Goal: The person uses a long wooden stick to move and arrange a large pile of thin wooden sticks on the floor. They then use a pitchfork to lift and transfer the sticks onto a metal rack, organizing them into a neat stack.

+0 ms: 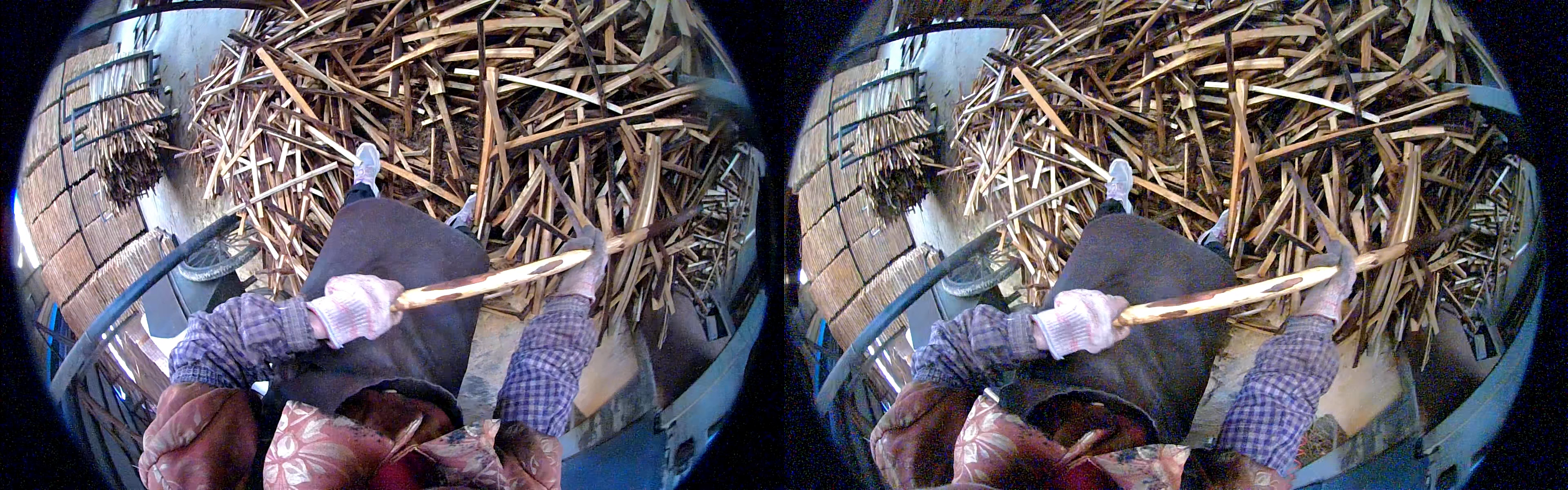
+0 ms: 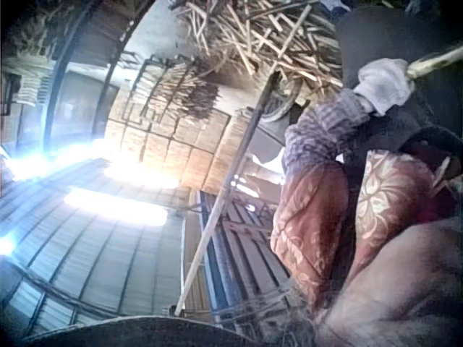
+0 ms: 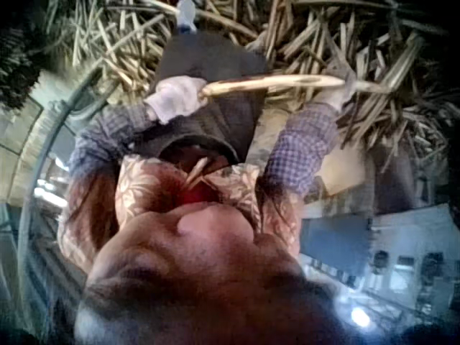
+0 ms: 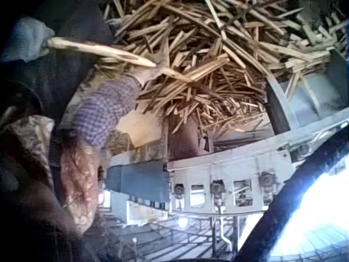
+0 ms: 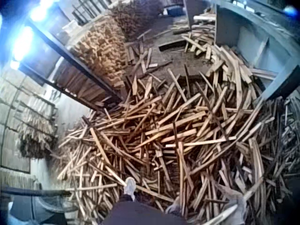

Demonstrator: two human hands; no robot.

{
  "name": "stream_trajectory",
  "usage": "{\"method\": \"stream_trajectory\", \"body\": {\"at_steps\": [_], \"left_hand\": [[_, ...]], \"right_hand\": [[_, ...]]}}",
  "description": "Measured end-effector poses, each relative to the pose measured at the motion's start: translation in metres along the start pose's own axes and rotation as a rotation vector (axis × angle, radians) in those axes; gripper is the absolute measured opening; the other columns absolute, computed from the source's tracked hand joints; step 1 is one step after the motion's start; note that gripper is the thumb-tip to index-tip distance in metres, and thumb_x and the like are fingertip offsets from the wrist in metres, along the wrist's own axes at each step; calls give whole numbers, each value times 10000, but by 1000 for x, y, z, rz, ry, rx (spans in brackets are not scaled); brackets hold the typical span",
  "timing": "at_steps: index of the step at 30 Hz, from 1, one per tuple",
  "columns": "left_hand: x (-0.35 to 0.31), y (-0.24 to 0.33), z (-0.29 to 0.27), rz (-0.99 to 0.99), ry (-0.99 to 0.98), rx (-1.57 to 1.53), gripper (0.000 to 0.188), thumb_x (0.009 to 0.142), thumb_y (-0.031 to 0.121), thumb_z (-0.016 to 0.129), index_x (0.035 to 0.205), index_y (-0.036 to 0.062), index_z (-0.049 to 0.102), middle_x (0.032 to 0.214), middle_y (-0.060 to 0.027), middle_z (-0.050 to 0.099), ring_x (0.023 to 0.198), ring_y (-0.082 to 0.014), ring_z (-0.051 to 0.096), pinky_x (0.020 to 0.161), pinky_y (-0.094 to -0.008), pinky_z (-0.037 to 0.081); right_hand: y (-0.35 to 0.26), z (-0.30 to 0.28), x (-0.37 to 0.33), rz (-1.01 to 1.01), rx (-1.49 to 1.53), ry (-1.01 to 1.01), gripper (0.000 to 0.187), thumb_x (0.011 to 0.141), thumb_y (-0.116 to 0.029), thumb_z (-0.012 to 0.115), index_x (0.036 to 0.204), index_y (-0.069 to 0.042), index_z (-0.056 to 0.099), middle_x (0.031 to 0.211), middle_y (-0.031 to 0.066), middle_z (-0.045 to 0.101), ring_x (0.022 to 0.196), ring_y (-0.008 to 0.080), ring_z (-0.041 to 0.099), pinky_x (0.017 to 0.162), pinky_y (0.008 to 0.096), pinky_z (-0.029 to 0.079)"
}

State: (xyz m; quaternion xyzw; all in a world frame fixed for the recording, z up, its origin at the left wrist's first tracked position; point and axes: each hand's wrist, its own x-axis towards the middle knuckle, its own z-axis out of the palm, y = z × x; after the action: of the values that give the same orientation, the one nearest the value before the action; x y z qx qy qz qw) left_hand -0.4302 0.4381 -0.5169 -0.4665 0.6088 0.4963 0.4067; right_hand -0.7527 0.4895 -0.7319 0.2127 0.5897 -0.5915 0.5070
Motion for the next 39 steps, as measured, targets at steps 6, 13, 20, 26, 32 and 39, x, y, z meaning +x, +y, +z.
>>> {"method": "stream_trajectory", "body": {"at_steps": [6,13,20,26,32,39], "left_hand": [[10,-36,-1,226,-46,-115,323,786,372,547,861,58,528,623,-155,591,595,-314,610,532,-422,485],[-28,-122,-37,445,92,127,344,794,388,540,865,52,520,631,-151,596,560,-304,611,476,-429,477],[9,-131,-91,219,87,165,377,759,428,555,898,78,559,742,-111,617,620,-288,613,502,-456,461],[91,-55,-109,129,56,-70,348,734,397,603,870,77,606,748,-161,613,721,-315,614,635,-390,492],[162,20,-128,-149,-52,302,416,708,414,647,934,67,610,797,-162,620,756,-317,610,642,-394,493],[172,31,-123,-242,-25,361,470,676,435,674,975,78,613,865,-181,625,826,-298,614,706,-377,487]], "right_hand": [[10,0,16,-124,-190,159,184,838,-251,531,830,-67,528,657,-8,499,541,112,497,491,269,435],[53,51,-55,-212,-113,113,223,794,-290,624,840,-84,552,619,2,501,498,90,473,442,210,396],[67,128,-44,-151,77,200,208,726,-182,610,627,-99,447,517,-3,437,420,135,444,412,293,407],[25,121,51,-3,-58,291,104,788,-154,533,774,-70,474,549,23,435,453,163,450,443,307,414],[-19,101,116,24,101,419,134,701,-103,575,733,-13,482,533,49,443,379,217,472,400,363,458],[-21,96,126,-16,138,442,193,662,-178,606,646,-27,488,536,70,492,395,209,483,373,325,468]]}}
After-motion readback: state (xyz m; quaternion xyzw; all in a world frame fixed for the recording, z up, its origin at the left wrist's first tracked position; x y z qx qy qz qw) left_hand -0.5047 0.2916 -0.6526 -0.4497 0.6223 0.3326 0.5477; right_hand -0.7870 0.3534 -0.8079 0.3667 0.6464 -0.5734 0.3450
